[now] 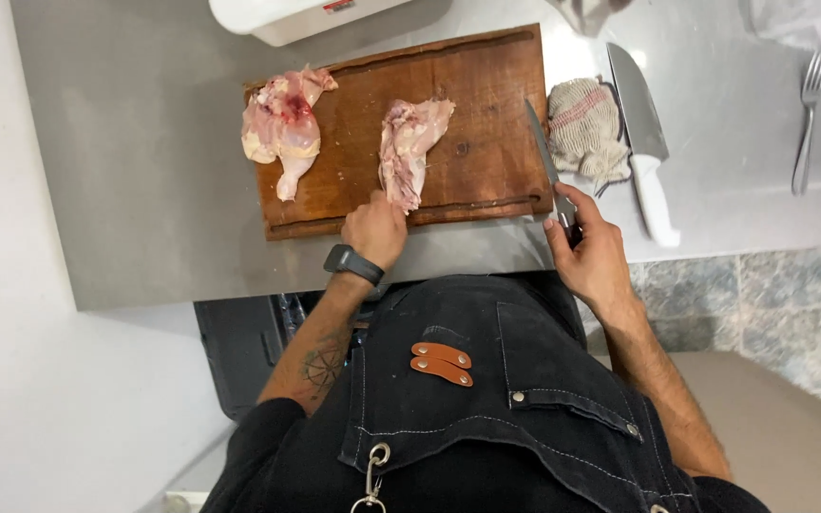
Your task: Deboning and trimming raw chicken thighs on a wooden cutting board using a chef's knife.
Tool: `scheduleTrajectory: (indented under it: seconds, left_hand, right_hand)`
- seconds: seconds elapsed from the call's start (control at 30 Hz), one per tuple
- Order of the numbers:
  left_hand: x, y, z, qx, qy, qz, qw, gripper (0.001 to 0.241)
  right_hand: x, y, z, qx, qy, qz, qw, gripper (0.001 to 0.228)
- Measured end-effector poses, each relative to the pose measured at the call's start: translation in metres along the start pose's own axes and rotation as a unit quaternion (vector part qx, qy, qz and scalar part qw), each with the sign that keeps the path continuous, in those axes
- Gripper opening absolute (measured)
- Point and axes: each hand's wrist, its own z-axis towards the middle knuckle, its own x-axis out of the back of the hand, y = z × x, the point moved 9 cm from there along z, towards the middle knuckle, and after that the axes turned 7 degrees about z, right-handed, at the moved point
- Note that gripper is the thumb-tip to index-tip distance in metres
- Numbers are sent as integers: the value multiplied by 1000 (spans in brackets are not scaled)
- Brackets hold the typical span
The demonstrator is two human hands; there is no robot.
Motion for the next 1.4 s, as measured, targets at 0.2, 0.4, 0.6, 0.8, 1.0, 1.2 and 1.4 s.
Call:
scheduleTrajectory:
  seconds: [0.2,0.4,0.6,0.8,1.0,1.2,1.4]
  left_hand:
    - [-21,-43,16,-53,9,34,998,41]
    - [108,13,-16,-141,154,143,967,31]
    - [47,8,66,-286,53,223,930,35]
    - [72,23,80,-338,-45,171,925,43]
    - [102,23,83,-336,-10,0,942,26]
    - [112,20,88,-273,-65,33,959,45]
    - [105,21,96,-252,-111,41,961,43]
  right_hand:
    - [14,8,25,10,-63,-24,998,41]
    - [15,5,40,108,-83,-88,987,30]
    - [-18,-25,55,287,-142,-339,885,41]
    - [-49,-94,103,209,-373,-657,621,83]
    - [-92,-133,119,293,-367,-673,571,74]
    - [-110,-130,115,314,-373,-690,535,86]
    - [-113,-146,117,305,-373,-718,503,92]
